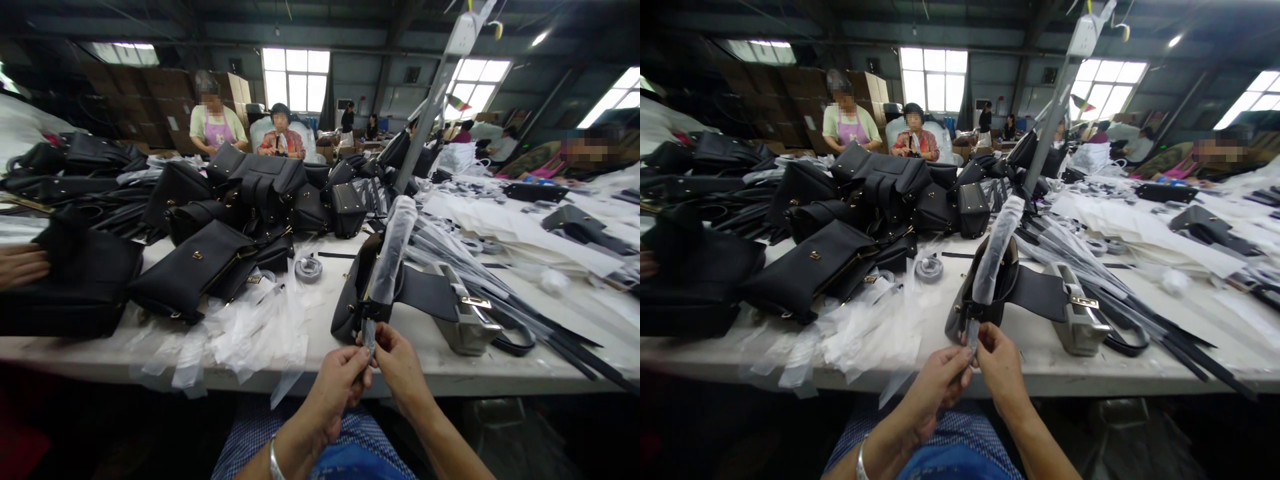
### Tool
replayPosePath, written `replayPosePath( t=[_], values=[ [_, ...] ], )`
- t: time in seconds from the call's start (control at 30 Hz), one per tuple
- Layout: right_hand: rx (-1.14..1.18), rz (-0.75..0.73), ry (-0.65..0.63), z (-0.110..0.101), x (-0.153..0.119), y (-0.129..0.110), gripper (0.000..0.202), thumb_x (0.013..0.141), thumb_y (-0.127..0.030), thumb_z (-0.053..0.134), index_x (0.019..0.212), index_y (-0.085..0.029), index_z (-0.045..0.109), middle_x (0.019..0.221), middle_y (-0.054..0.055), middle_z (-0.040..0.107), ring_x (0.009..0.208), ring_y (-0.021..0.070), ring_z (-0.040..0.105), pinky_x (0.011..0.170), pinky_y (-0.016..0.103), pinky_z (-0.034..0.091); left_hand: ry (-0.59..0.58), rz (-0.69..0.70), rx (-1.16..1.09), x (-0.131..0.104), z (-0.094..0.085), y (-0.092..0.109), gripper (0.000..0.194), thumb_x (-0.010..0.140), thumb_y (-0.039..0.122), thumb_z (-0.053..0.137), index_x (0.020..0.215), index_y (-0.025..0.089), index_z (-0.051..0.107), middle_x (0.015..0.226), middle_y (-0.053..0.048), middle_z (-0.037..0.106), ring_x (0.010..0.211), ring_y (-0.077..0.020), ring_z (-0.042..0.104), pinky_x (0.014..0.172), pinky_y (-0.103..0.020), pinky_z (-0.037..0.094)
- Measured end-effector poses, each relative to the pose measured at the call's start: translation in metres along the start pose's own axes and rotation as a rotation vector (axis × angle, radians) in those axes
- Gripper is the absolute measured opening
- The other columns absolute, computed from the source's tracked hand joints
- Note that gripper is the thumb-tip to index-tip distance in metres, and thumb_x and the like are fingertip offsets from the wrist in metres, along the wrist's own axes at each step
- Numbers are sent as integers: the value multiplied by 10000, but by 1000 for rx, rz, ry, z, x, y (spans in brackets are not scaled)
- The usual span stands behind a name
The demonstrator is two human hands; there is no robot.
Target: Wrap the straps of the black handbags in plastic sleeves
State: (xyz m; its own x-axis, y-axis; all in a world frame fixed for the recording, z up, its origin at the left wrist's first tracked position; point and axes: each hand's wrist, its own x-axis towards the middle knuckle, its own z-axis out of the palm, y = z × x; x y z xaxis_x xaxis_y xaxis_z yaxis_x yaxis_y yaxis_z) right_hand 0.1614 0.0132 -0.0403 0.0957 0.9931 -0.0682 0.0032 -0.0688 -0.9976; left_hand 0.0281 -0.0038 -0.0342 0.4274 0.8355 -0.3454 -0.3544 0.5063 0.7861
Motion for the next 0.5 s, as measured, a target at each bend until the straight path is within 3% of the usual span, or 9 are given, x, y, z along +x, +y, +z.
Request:
replayPosePath(
  t=[0.1,0.23,0.37,0.5],
  values=[
    [-22,22,3,0,2,-3,353,725,-490,814,782,-159,702,678,4,651,505,114,467,474,229,351,-12,-7,-3,-2,2,-2,451,787,583,677,845,141,607,568,63,493,341,-8,193,350,-197,68],
    [-17,37,-50,-4,1,-12,360,711,-493,837,785,-153,742,657,22,656,611,158,550,603,258,431,-2,-13,-39,-2,1,0,461,773,585,689,865,143,599,591,63,498,355,-7,198,364,-194,69],
    [230,157,-259,-7,-5,-20,392,825,-521,748,984,-163,767,879,68,721,769,181,594,771,290,463,7,-8,-80,-1,-1,5,468,763,583,703,867,145,576,614,70,487,374,-3,188,383,-191,66],
    [433,259,-338,-2,-14,-26,509,879,-617,643,1106,-170,732,1076,103,708,821,194,610,725,302,485,29,7,-77,-2,-3,3,466,763,594,703,820,160,541,607,72,481,375,-9,198,385,-196,69]
  ],
)
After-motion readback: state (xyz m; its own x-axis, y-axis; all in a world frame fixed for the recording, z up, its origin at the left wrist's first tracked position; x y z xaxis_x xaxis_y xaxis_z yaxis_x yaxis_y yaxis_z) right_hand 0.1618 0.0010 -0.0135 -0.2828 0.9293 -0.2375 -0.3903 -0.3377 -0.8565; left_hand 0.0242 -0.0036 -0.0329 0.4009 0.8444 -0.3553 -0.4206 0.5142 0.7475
